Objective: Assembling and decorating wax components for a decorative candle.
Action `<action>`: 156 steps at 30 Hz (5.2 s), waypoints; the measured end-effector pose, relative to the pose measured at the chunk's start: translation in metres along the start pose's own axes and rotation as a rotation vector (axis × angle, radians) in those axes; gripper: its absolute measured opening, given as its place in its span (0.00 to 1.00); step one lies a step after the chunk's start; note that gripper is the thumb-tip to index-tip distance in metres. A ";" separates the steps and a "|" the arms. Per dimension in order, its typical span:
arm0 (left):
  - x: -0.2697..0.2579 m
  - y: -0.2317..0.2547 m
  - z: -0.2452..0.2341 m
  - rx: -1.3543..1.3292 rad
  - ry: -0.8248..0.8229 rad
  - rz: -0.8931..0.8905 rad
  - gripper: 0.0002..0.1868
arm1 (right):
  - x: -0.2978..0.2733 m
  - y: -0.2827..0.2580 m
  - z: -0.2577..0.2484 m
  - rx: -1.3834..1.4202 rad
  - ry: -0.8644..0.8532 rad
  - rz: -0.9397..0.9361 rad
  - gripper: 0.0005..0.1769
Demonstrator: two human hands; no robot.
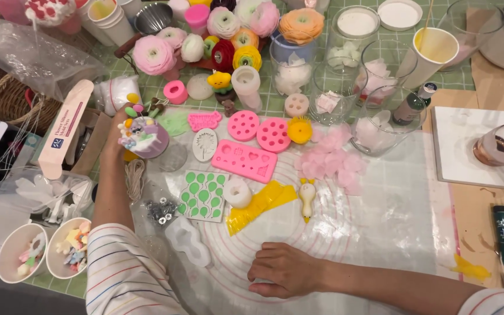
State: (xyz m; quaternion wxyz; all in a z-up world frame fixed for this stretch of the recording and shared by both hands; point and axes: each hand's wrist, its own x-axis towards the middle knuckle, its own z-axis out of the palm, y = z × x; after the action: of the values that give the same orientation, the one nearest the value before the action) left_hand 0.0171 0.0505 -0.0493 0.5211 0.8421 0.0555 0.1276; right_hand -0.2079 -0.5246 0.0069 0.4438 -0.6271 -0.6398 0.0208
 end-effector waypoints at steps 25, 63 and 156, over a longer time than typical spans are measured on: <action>-0.023 0.113 -0.008 -0.326 0.200 -0.078 0.19 | 0.003 0.002 -0.001 0.014 -0.015 0.018 0.09; 0.010 0.034 -0.014 0.121 -0.083 -0.461 0.16 | 0.004 0.001 0.002 0.020 0.017 0.034 0.09; 0.088 0.350 0.475 0.722 0.300 0.809 0.08 | -0.176 -0.024 -0.128 1.761 1.719 0.358 0.07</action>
State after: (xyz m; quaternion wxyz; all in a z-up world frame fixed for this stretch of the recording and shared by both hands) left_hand 0.2169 -0.4975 0.0748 0.0960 0.8937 -0.1585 0.4085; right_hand -0.1825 -0.7420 0.0034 0.9792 -0.0051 0.1840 0.0857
